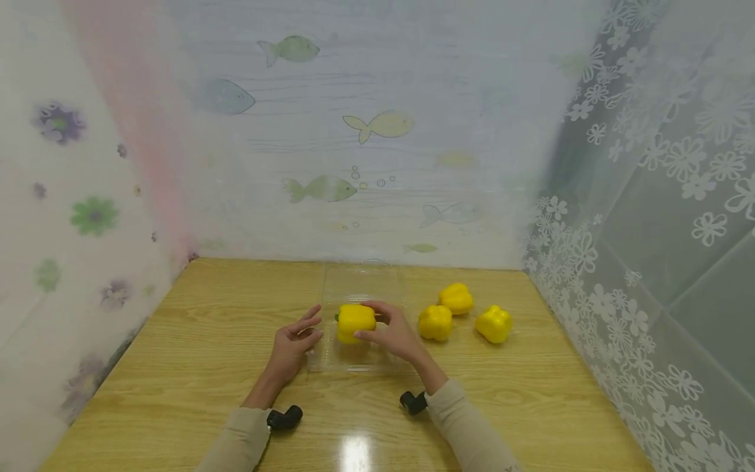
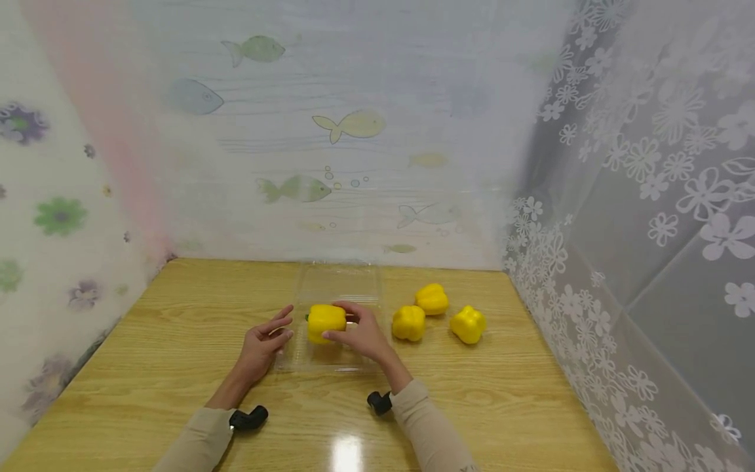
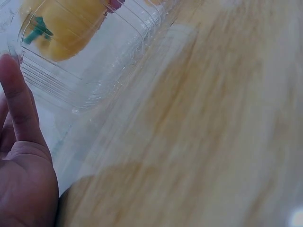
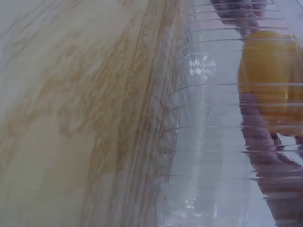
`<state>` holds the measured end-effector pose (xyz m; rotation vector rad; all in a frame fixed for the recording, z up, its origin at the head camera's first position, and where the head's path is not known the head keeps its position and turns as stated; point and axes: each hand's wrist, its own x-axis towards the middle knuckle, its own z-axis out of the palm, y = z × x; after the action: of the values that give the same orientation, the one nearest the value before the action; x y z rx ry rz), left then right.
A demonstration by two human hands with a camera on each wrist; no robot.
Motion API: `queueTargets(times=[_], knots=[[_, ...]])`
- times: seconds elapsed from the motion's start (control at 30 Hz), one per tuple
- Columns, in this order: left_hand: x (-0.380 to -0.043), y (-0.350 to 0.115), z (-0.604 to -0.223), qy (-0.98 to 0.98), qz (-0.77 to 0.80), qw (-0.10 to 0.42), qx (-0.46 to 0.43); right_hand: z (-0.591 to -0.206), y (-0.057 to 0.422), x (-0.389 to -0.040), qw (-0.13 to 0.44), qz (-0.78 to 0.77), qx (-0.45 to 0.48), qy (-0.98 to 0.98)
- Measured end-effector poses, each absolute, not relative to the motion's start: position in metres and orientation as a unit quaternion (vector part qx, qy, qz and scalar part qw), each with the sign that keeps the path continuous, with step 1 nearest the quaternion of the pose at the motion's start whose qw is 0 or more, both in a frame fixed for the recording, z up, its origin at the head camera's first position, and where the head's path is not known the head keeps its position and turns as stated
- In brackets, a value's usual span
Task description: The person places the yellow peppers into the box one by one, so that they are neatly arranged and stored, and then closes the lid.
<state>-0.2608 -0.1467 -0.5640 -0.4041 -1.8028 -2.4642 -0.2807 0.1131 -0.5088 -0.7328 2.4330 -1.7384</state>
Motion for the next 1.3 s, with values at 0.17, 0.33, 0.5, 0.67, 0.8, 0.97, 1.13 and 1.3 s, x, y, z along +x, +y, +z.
queueTargets(times=[0.17, 0.33, 0.5, 0.67, 0.8, 0.97, 1.13, 1.3], knots=[[-0.261, -0.146, -0.564, -0.586, -0.799, 0.033, -0.132, -0.51, 0.111, -0.284, 0.036, -0.568, -0.23, 0.79], [-0.261, -0.146, -0.563, -0.587, -0.799, 0.032, -0.129, -0.507, 0.109, -0.283, 0.039, -0.574, -0.21, 0.791], [-0.26, -0.146, -0.562, -0.591, -0.796, 0.031, -0.128, -0.508, 0.107, -0.285, 0.048, -0.569, -0.187, 0.799], [-0.26, -0.147, -0.563, -0.595, -0.793, 0.031, -0.131, -0.511, 0.103, -0.289, 0.052, -0.564, -0.188, 0.803], [-0.26, -0.147, -0.563, -0.599, -0.79, 0.029, -0.131, -0.513, 0.1, -0.291, 0.053, -0.559, -0.184, 0.807], [-0.26, -0.146, -0.564, -0.605, -0.786, 0.029, -0.128, -0.513, 0.096, -0.291, 0.056, -0.561, -0.177, 0.807], [-0.259, -0.146, -0.563, -0.604, -0.785, 0.031, -0.134, -0.511, 0.092, -0.292, 0.049, -0.551, -0.187, 0.812], [-0.259, -0.147, -0.562, -0.61, -0.781, 0.029, -0.132, -0.513, 0.086, -0.295, 0.049, -0.54, -0.191, 0.818]])
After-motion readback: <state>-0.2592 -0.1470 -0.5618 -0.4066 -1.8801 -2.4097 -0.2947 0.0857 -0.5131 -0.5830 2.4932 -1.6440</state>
